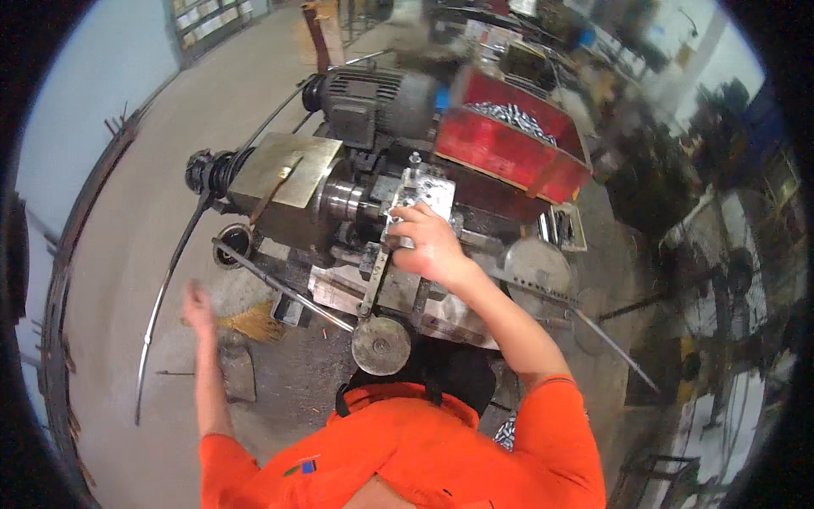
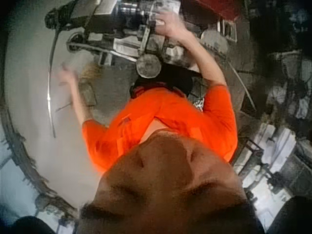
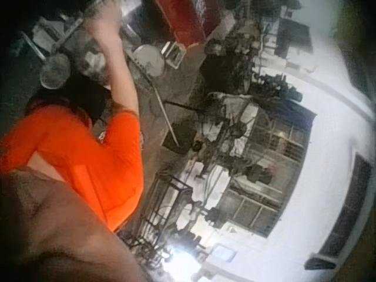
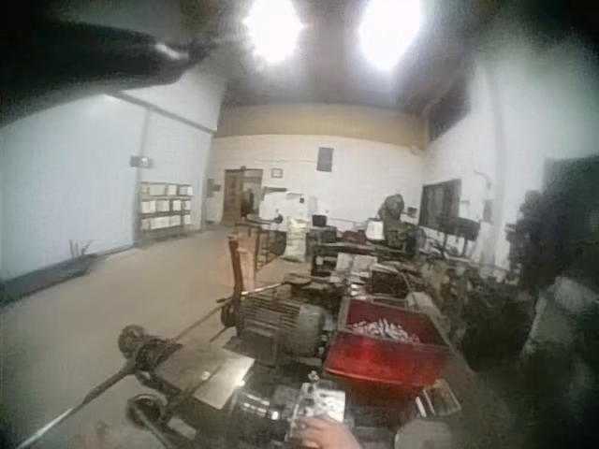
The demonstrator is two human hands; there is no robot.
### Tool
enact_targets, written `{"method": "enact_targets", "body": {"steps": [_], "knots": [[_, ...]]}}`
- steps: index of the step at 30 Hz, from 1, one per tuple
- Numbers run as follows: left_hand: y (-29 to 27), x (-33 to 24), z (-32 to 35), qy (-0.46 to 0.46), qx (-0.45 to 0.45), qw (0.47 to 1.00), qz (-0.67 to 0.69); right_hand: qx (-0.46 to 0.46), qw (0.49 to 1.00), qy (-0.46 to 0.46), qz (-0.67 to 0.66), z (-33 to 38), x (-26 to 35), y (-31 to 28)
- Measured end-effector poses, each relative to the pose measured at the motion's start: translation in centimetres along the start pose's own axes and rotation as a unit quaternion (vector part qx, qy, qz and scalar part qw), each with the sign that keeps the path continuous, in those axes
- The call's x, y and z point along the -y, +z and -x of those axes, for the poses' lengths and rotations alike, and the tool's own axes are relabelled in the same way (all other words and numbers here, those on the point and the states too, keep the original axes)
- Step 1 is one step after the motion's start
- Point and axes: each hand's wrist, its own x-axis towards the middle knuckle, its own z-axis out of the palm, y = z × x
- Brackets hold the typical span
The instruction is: The person operates a metal forming machine by inserting small metal rods into the chuck, pulling a lever to activate the machine, and then removing the formed parts. The finished parts are collected in a red bin above the machine.
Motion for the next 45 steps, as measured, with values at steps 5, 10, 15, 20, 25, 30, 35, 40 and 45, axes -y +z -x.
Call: {"method": "enact_targets", "body": {"steps": [5, 10, 15, 20, 25, 30, 35, 40, 45], "knots": [[10.8, -3.7, 10.2, 0.03, 0.481, 0.836, -0.262, -0.068, 0.989, 0.119, 0.049, 12.1, -2.1, -6.6], [10.6, -3.0, 4.1, 0.222, 0.523, 0.716, -0.406, -0.036, 0.937, 0.326, 0.121, 24.1, -4.9, -11.4], [9.3, -1.8, 4.1, 0.148, 0.464, 0.813, -0.319, -0.034, 0.81, 0.508, 0.291, 38.6, -11.6, -15.5], [6.3, -1.6, 0.6, -0.079, 0.377, 0.923, -0.005, 0.079, 0.673, 0.613, 0.407, 51.9, -14.0, -18.3], [5.3, -7.9, -2.2, -0.288, 0.282, 0.898, 0.175, 0.092, 0.628, 0.668, 0.389, 52.1, -10.8, -15.6], [8.3, -9.0, 0.4, -0.306, 0.245, 0.889, 0.237, 0.094, 0.655, 0.711, 0.24, 51.7, -0.3, -9.5], [10.1, -6.8, 0.4, -0.315, 0.212, 0.883, 0.277, -0.164, 0.645, 0.73, -0.159, 47.5, 7.2, -3.5], [10.1, -6.2, 0.3, -0.285, 0.206, 0.895, 0.274, -0.193, 0.657, 0.704, -0.191, 43.6, 9.4, -1.5], [9.9, -7.1, 0.4, -0.277, 0.196, 0.896, 0.287, -0.223, 0.653, 0.685, -0.233, 44.1, 9.4, -0.9]]}}
